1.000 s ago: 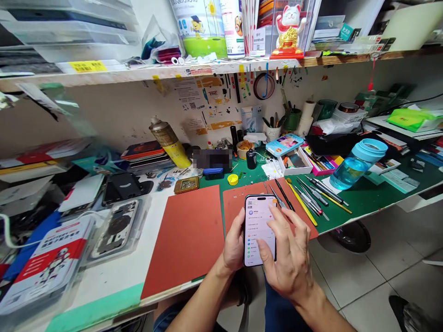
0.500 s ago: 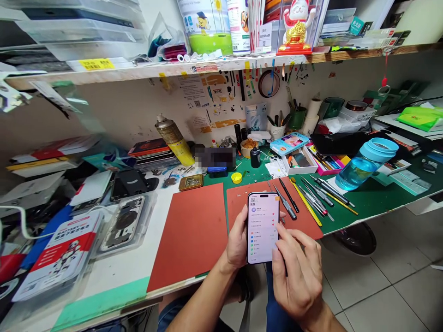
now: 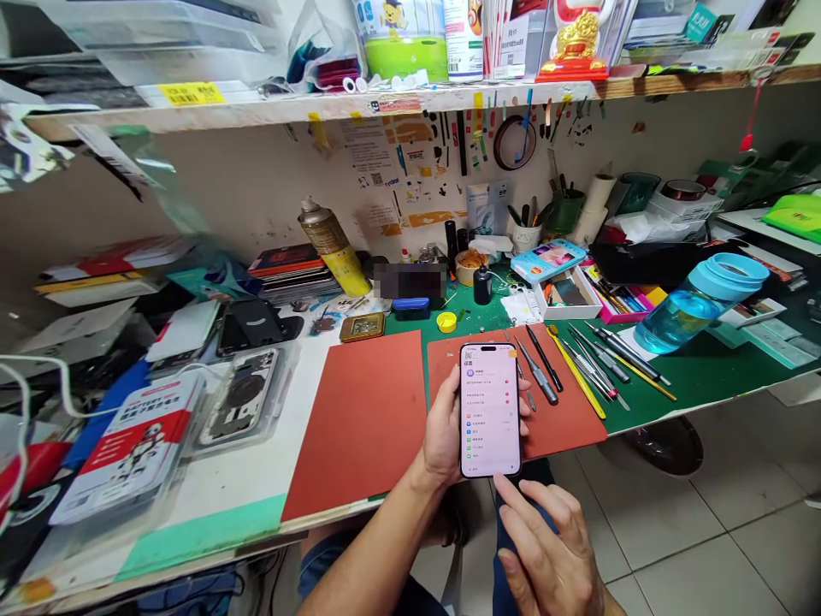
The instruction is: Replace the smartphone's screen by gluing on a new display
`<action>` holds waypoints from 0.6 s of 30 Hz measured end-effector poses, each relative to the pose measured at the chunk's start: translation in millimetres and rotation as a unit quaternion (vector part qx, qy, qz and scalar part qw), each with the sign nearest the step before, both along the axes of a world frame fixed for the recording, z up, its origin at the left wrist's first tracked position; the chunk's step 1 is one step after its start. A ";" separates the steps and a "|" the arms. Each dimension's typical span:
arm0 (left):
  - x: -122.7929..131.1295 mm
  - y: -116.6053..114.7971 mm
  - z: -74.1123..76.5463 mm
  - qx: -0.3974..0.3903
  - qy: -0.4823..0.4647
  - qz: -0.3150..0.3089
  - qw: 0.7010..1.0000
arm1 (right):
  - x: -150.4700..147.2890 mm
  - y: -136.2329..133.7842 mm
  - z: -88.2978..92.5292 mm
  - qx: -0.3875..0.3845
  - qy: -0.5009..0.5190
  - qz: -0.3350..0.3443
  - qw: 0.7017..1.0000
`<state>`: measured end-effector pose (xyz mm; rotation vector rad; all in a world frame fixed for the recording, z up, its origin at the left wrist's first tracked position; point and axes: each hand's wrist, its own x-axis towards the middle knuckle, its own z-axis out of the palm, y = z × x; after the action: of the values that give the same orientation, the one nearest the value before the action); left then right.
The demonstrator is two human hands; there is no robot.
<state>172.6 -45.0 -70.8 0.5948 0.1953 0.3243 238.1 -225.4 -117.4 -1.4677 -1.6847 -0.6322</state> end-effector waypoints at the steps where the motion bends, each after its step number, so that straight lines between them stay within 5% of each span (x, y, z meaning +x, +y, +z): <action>1: 0.0 0.0 -0.1 -0.002 -0.002 0.001 1.000 | 0.3 0.0 -0.5 -0.001 -0.001 0.002 1.000; 10: -1.6 0.6 -2.4 0.006 0.005 -0.005 1.000 | -0.9 14.3 5.4 0.002 0.044 -0.058 0.997; 18: -1.5 0.1 -5.3 0.011 0.005 0.002 1.000 | -3.7 10.9 6.3 0.040 0.057 -0.033 0.997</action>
<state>171.1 -44.9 -76.1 0.6180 0.2036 0.3282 234.4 -214.6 -111.1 -1.4792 -1.5122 -0.6333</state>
